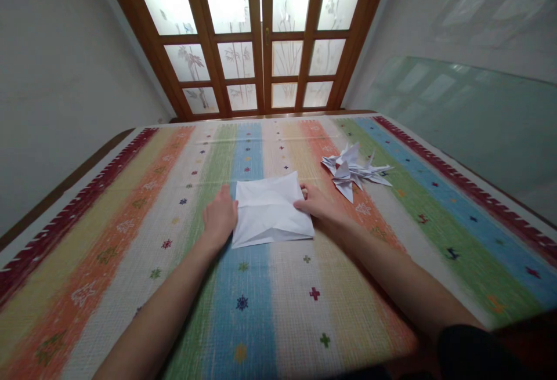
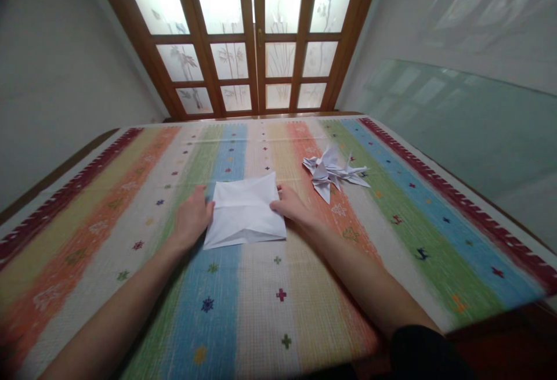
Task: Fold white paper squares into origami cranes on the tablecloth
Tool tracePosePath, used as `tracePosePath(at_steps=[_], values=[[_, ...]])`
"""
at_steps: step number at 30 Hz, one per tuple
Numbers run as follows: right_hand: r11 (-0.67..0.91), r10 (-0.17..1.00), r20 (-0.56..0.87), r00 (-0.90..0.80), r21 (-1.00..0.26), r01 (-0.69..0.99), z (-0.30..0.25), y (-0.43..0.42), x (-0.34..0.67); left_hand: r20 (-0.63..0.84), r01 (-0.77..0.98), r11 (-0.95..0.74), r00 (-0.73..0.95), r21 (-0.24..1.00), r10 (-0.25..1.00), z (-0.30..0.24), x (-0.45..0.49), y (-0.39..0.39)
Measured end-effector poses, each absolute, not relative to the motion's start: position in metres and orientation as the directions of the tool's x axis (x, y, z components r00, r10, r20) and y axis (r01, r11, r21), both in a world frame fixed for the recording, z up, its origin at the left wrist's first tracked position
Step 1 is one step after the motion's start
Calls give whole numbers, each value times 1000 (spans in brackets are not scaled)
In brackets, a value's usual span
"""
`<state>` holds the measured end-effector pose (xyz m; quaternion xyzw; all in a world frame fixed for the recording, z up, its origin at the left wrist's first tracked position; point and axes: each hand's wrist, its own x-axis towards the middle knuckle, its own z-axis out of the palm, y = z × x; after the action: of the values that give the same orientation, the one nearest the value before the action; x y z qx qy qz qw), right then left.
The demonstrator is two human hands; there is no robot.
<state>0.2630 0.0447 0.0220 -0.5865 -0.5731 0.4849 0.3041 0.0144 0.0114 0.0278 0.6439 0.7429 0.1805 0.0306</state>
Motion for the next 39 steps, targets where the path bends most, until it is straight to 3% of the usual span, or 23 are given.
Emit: tracePosePath(at_steps=[3, 6, 9, 11, 15, 23, 29, 39], values=[[82, 990, -29, -141, -694, 715, 22, 39, 265, 260, 988, -151, 135, 42, 956, 24, 27, 0], [174, 983, 136, -126, -442, 880, 22, 33, 263, 120, 894, -449, 445, 4, 888, 12, 41, -4], [392, 906, 263, -330, -229, 891, 14, 29, 257, 14, 865, -502, 502, 11, 865, 0, 49, -3], [574, 816, 185, -547, -158, 803, 4, 29, 251, -3, 872, -489, 489, 10, 872, -4, 50, -2], [692, 718, 43, -695, -151, 706, -9, 40, 244, -5, 882, -471, 471, 24, 882, -5, 47, 2], [730, 680, 39, -732, -116, 673, -8, 86, 234, -38, 907, -419, 421, 46, 906, -1, 36, 35], [709, 703, 27, -711, -114, 696, -6, 62, 242, -47, 917, -398, 399, 30, 916, 1, 28, 49], [730, 608, -123, -784, -302, 613, 9, -28, 297, -34, 887, -461, 461, 1, 887, -1, 23, 27]])
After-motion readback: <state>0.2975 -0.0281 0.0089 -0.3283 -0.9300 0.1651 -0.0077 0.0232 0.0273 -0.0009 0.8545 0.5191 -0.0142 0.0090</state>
